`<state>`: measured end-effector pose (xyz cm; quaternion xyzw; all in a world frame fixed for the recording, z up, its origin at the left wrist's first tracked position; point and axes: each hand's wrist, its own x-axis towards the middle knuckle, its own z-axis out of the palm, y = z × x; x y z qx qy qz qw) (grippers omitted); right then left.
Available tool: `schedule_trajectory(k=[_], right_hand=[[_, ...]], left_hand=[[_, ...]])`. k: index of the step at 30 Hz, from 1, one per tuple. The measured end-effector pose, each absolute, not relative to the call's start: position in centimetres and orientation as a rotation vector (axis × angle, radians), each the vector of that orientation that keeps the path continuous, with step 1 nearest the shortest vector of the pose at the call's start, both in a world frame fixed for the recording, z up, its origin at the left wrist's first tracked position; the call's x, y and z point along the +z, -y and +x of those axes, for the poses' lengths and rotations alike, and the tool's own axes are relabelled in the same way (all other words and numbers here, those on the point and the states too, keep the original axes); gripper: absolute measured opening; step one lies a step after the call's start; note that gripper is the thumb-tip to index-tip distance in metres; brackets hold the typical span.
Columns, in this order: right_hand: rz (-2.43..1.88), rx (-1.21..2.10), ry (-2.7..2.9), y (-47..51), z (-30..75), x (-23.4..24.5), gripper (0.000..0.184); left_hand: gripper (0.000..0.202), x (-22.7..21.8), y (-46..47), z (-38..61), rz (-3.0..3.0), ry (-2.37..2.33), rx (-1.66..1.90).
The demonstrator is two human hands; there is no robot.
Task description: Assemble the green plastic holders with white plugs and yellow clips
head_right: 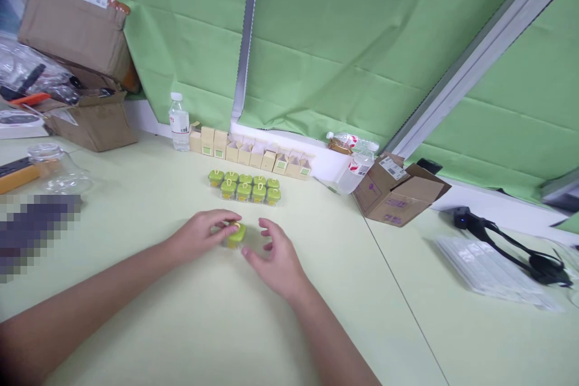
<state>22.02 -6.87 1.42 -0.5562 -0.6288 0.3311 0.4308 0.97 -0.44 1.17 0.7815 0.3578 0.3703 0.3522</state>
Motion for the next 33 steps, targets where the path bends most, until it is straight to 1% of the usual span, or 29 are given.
schedule_trajectory(k=[1,3,5,8,10,13,17,20,22,23,25,28,31,33], right_hand=[[-1.347,0.821,1.678,7.1,21.7,1.5,0.054],[-1.288,0.801,1.824,7.3,21.6,1.9,0.047],[-1.316,0.729,1.857,7.0,22.6,2.3,0.037],[-1.502,0.530,1.783,5.6,26.6,2.8,0.034],[-1.686,0.439,1.674,4.6,30.5,2.9,0.036],[-2.096,0.214,1.483,3.6,36.5,2.7,0.040],[-2.242,0.096,1.342,3.4,41.2,1.8,0.047],[-2.278,0.002,1.250,3.3,41.4,1.3,0.064],[-2.233,-0.109,1.224,3.1,40.0,1.2,0.074],[-2.178,-0.173,1.235,3.0,38.8,1.2,0.074],[-1.936,-0.299,1.353,2.9,35.8,1.2,0.064],[-1.681,-0.218,1.632,3.0,30.9,1.0,0.049],[-1.519,-0.071,1.851,3.5,27.6,0.4,0.041],[-1.465,0.003,1.912,3.8,26.8,0.1,0.038]], left_hand=[[0.029,1.3,1.2,1.6,2.017,-0.837,0.934],[0.031,1.5,2.1,2.3,1.989,-0.760,0.934],[0.027,1.5,2.1,2.2,1.977,-0.813,0.959],[0.020,1.0,0.9,0.9,1.986,-0.944,0.959],[0.019,0.6,-0.2,0.0,2.007,-0.990,0.961],[0.018,0.1,-1.1,-0.5,2.036,-1.019,0.972],[0.017,-0.2,-1.5,-0.5,2.095,-1.152,1.014],[0.015,-0.5,-2.0,-0.8,2.064,-1.275,1.071],[0.017,-0.8,-2.5,-1.1,2.034,-1.343,1.097],[0.021,-0.9,-2.9,-1.3,2.022,-1.370,1.108],[0.031,-0.9,-3.7,-1.6,2.004,-1.410,1.124],[0.040,-0.6,-5.3,-1.4,2.000,-1.449,1.124],[0.041,0.0,-7.6,-0.5,2.027,-1.490,1.104],[0.035,0.4,-9.0,0.4,2.060,-1.508,1.106]])
